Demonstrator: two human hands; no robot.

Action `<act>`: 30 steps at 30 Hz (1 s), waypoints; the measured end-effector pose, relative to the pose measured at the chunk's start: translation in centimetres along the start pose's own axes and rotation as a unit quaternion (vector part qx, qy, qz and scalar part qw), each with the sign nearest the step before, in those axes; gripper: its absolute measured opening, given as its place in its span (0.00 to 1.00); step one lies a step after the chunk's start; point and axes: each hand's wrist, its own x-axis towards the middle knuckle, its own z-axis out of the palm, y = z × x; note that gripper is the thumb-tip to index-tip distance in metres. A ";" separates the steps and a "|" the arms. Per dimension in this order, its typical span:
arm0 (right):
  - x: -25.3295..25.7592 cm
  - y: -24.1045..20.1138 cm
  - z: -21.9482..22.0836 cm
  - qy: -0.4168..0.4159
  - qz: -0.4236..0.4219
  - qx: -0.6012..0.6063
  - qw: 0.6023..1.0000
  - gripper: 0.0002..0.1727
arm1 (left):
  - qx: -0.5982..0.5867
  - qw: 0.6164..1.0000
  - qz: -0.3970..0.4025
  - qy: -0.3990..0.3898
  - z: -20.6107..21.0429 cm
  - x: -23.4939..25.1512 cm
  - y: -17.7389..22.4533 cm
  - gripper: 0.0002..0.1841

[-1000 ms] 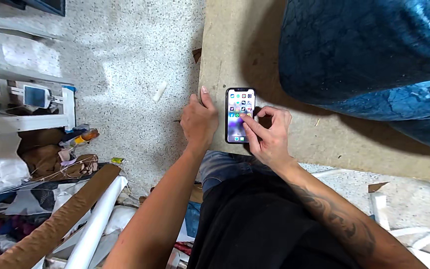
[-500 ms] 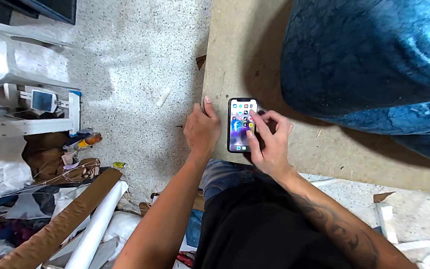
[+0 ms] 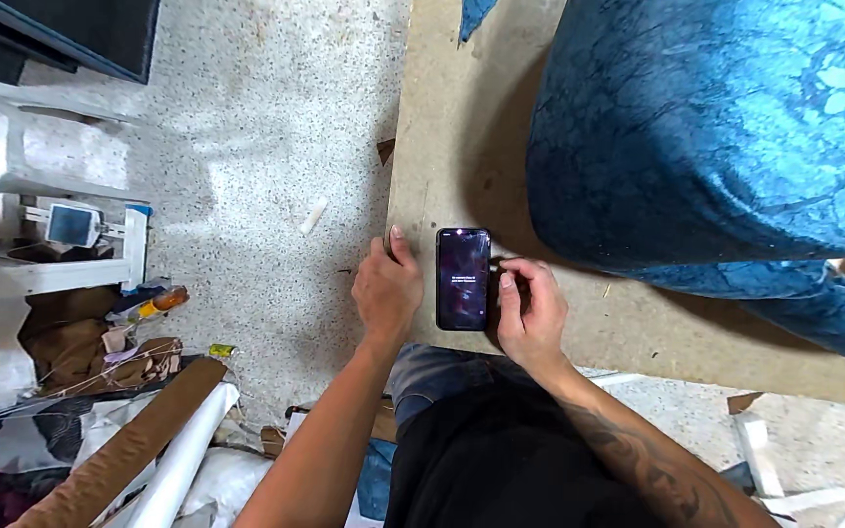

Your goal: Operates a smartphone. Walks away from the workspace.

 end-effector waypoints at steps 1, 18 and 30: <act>0.0 0.0 -0.1 -0.003 0.002 -0.001 1.000 0.16 | 0.001 1.000 -0.002 0.001 0.0 0.0 0.0 0.37; 0.0 -0.3 -0.4 -0.040 -0.009 0.017 0.999 0.15 | -0.006 1.000 -0.014 -0.022 -0.4 0.1 0.1 0.36; 0.3 0.5 -0.3 -0.078 -0.060 0.022 0.995 0.31 | -0.005 1.000 -0.016 -0.026 -0.5 0.2 0.1 0.37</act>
